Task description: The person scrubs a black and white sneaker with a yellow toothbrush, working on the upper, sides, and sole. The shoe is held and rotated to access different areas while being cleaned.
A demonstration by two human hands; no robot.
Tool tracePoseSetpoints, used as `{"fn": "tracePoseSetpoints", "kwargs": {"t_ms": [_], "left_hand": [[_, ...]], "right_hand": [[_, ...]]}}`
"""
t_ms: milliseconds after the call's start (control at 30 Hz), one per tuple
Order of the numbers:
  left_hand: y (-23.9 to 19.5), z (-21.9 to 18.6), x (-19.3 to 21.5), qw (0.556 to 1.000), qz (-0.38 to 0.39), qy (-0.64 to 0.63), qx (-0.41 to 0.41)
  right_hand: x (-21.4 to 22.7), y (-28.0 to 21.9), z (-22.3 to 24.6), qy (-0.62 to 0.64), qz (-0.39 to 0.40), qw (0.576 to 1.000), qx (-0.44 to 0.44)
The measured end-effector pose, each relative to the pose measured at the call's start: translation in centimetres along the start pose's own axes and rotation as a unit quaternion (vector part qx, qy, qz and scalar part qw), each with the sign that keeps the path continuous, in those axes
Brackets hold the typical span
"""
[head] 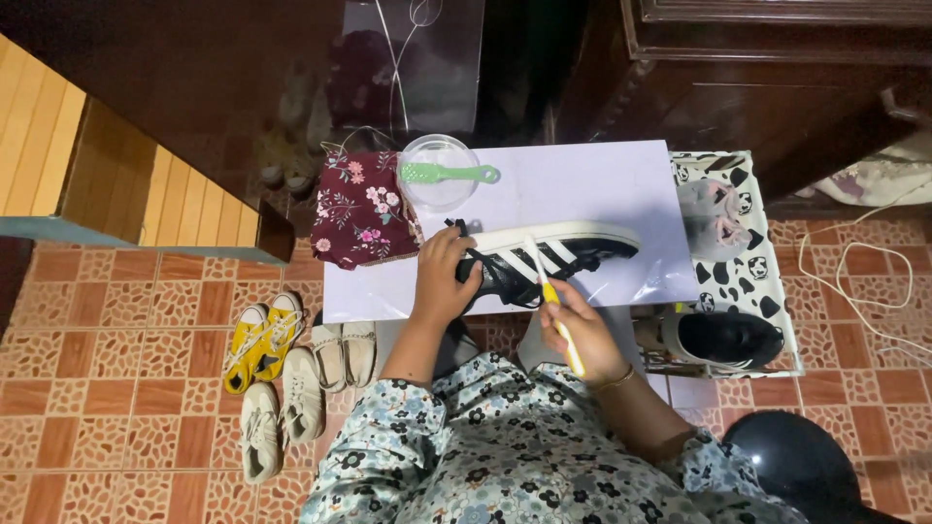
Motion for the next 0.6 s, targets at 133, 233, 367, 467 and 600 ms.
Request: {"fn": "tracePoseSetpoints", "kwargs": {"t_ms": [133, 233, 367, 467, 600], "left_hand": [[-0.8, 1.3, -1.2, 0.998, -0.036, -0.003, -0.043], [-1.4, 2.0, -1.4, 0.996, -0.060, -0.059, -0.043], [-1.1, 2.0, -1.2, 0.991, -0.085, -0.093, -0.046], [-1.4, 1.9, -1.0, 0.989, -0.096, -0.104, -0.041], [-1.3, 2.0, -1.0, 0.986, -0.109, -0.120, -0.045]], "right_hand": [[-1.1, 0.7, 1.2, 0.062, -0.008, 0.998, 0.008], [-2.9, 0.8, -0.1, 0.079, -0.019, 0.996, -0.036], [-3.4, 1.5, -3.4, 0.106, -0.027, 0.990, -0.089], [-3.6, 1.4, -1.7, 0.090, -0.051, 0.994, -0.046], [-3.3, 1.8, 1.9, 0.084, -0.084, 0.992, 0.037]]}}
Point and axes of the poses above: each hand's wrist, its own y-axis towards the middle knuckle, its own x-axis out of the back of the hand, z = x × y, the point moved 5 cm from there along y, towards the middle knuckle, and after that the axes turned 5 degrees about y, right-handed, at the moved point
